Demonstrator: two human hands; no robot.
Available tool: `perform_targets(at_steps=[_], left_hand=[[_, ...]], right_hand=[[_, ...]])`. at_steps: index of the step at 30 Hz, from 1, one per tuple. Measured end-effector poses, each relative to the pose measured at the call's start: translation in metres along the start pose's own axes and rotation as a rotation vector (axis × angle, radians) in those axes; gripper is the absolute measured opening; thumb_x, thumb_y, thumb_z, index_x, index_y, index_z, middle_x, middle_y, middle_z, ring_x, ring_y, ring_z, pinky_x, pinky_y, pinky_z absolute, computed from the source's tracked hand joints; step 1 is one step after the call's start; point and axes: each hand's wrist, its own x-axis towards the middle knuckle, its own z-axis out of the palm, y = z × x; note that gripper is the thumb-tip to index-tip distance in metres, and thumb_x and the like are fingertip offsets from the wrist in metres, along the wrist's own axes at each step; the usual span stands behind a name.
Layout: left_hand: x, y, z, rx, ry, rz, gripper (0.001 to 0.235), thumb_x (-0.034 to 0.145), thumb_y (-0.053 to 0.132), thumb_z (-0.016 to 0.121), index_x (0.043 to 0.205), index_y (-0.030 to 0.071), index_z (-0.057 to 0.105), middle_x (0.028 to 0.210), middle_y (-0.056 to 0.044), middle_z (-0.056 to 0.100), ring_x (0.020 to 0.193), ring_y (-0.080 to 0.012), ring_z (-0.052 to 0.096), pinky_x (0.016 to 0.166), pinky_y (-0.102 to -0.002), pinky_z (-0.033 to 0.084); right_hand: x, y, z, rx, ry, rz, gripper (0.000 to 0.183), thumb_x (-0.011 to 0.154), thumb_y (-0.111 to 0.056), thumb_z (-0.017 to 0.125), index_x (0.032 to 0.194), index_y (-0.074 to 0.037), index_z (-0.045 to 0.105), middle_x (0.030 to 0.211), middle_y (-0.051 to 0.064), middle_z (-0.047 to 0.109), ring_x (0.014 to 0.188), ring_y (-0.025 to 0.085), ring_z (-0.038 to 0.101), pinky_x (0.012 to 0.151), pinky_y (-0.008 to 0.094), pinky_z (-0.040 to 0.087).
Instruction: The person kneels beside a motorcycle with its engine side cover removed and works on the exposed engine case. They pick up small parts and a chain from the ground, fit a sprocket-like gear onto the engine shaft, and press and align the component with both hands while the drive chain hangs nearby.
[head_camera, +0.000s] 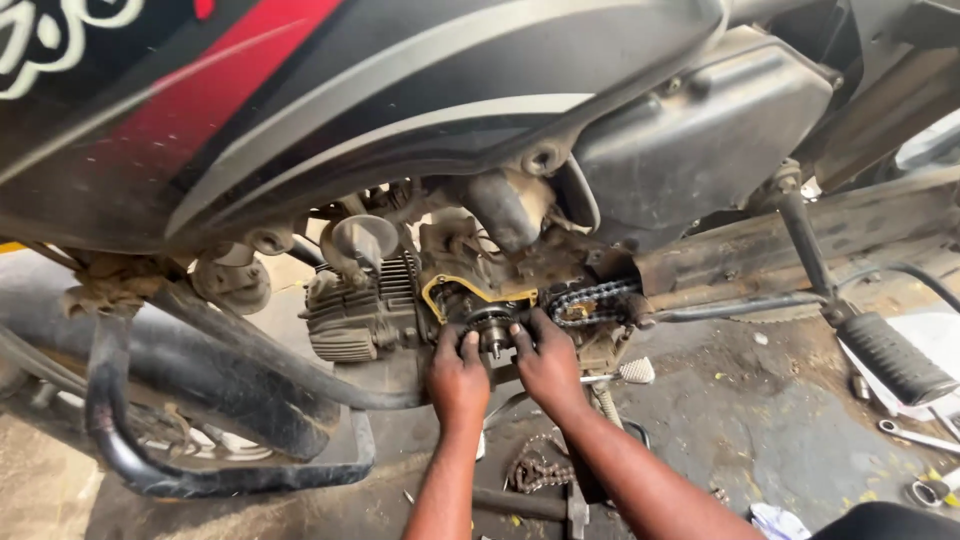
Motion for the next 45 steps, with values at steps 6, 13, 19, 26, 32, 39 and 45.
perform_targets(at_steps=[6,13,19,26,32,39,45], left_hand=[[0.005,0.010,0.001,-0.123,-0.008,-0.058,0.017,0.097,0.024,0.063,0.104,0.010,0.067,0.091,-0.016,0.074,0.083,-0.0388,0.071,0.072,-0.045,0.053],[-0.005,-0.008,0.016,-0.191,0.049,-0.006,0.018,0.098,0.021,0.063,0.106,0.006,0.067,0.094,-0.015,0.075,0.083,-0.0329,0.070,0.073,-0.044,0.053],[-0.009,-0.015,0.023,-0.715,-0.103,-0.404,0.018,0.101,0.019,0.054,0.110,0.006,0.065,0.091,-0.001,0.069,0.077,-0.0116,0.062,0.065,-0.038,0.055],[-0.002,-0.018,0.018,-0.513,-0.049,-0.198,0.020,0.098,0.018,0.061,0.111,0.004,0.066,0.093,-0.004,0.076,0.082,-0.0110,0.068,0.075,-0.028,0.052],[0.002,-0.016,0.014,-0.493,-0.074,-0.069,0.020,0.100,0.023,0.066,0.106,0.003,0.069,0.092,-0.009,0.075,0.083,-0.0140,0.066,0.077,-0.030,0.053],[0.001,-0.008,0.010,-0.381,-0.095,-0.155,0.022,0.100,0.026,0.062,0.107,0.006,0.067,0.092,-0.006,0.076,0.083,-0.0157,0.069,0.077,-0.033,0.053],[0.001,-0.018,0.022,-0.491,-0.078,-0.188,0.021,0.101,0.024,0.061,0.106,0.004,0.065,0.093,-0.006,0.074,0.084,-0.0138,0.067,0.076,-0.031,0.053]], right_hand=[[-0.001,0.008,0.000,-0.038,0.021,-0.049,0.016,0.094,-0.012,0.065,0.105,0.000,0.066,0.090,0.021,0.073,0.077,0.034,0.070,0.072,0.040,0.053],[-0.004,0.004,-0.002,0.024,0.016,-0.123,0.019,0.095,-0.009,0.064,0.111,0.000,0.068,0.096,0.019,0.076,0.083,0.030,0.073,0.076,0.038,0.055],[-0.003,0.009,-0.002,0.043,-0.024,-0.032,0.022,0.095,-0.009,0.064,0.115,0.000,0.063,0.097,0.018,0.076,0.084,0.025,0.075,0.075,0.036,0.056],[-0.003,0.002,-0.001,0.041,-0.014,0.022,0.018,0.095,-0.010,0.065,0.110,-0.001,0.067,0.088,0.015,0.076,0.072,0.020,0.068,0.068,0.035,0.054],[0.000,0.011,0.002,0.062,-0.072,0.053,0.018,0.097,-0.011,0.065,0.110,0.000,0.066,0.090,0.013,0.076,0.075,0.017,0.069,0.069,0.033,0.055],[0.004,0.014,0.000,0.085,-0.154,0.131,0.020,0.097,-0.013,0.064,0.113,-0.001,0.067,0.090,0.011,0.075,0.074,0.015,0.068,0.067,0.033,0.055],[0.006,0.018,0.003,0.079,-0.133,0.153,0.020,0.097,-0.014,0.065,0.112,-0.001,0.069,0.086,0.010,0.075,0.072,0.016,0.067,0.066,0.033,0.054]])
